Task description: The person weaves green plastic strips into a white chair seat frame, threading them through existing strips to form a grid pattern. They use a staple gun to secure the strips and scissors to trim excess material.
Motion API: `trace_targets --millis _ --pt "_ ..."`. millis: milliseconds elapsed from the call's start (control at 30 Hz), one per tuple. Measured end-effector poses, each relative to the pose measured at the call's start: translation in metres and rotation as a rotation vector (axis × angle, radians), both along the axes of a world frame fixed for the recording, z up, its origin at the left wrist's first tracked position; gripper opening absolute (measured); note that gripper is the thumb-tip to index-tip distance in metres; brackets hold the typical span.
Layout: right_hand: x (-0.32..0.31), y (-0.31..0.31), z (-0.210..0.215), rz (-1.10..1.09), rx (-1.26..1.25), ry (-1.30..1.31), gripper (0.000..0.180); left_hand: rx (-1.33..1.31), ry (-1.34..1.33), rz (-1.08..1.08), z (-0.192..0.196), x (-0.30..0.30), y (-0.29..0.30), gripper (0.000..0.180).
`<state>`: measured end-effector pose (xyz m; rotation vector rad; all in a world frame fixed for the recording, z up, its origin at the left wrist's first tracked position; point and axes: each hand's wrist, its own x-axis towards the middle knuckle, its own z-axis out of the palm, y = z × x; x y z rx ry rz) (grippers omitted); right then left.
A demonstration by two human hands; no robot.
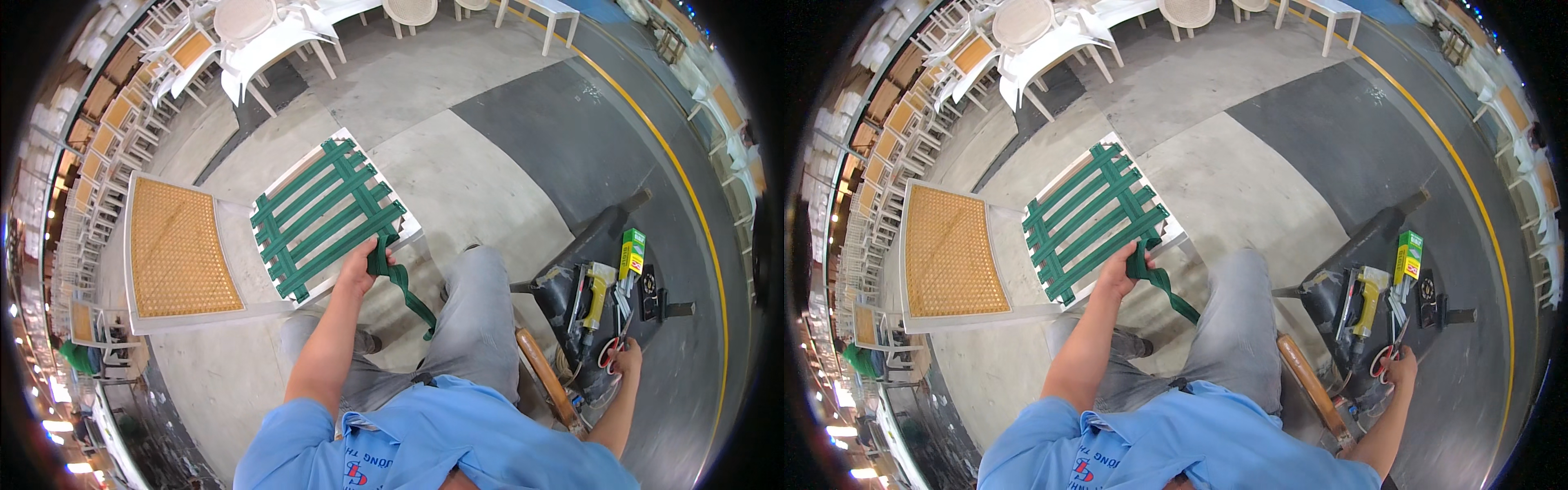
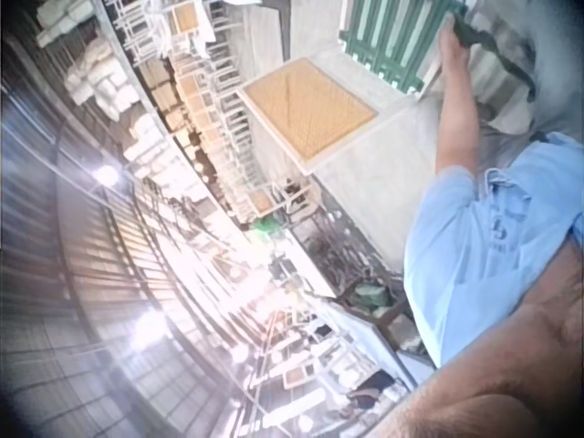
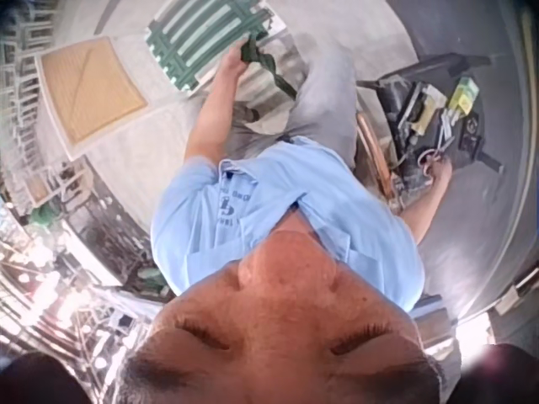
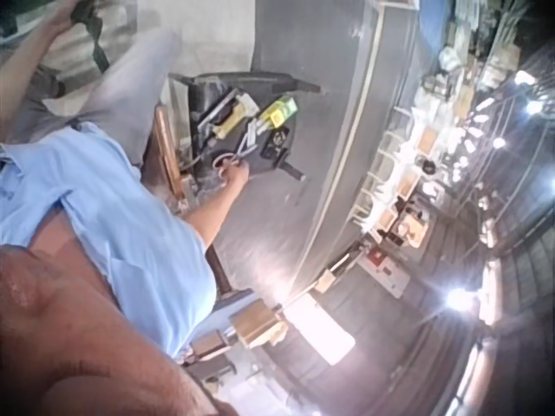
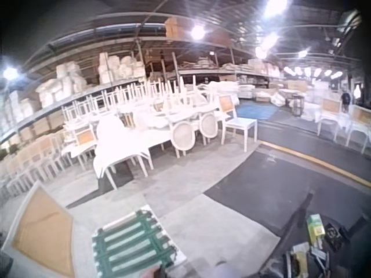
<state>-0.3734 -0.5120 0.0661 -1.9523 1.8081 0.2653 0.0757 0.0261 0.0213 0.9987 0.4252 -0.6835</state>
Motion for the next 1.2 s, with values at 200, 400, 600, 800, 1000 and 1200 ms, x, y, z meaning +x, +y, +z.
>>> trace_targets --millis 200,400,600,800,1000,1200 --pt "-0.001 0.01 -0.008 0.161 -0.119 -0.045 0.049 0.066 0.028 0.038 0.011 0.02 0.01 0.026" --pt "0.004 0.032 0.039 -0.278 0.374 -0.75 0.032 0.03 0.035 0.041 0.012 0.023 0.015 0.025" --pt "0.136 0.08 0.064 0.113 0.23 -1.069 0.048 0.015 0.046 0.026 0.005 0.027 0.022 0.022" --pt "0.342 0.171 0.06 1.352 0.025 -0.642 0.056 0.029 0.02 0.038 0.007 0.025 0.022 0.022" --pt "0.456 0.241 0.021 1.97 -0.088 -0.293 0.051 0.117 0.034 0.046 0.014 0.027 0.023 0.028" --pt "0.497 0.256 -0.02 2.2 -0.127 -0.296 0.047 0.117 -0.026 -0.005 0.019 0.037 0.022 0.028"
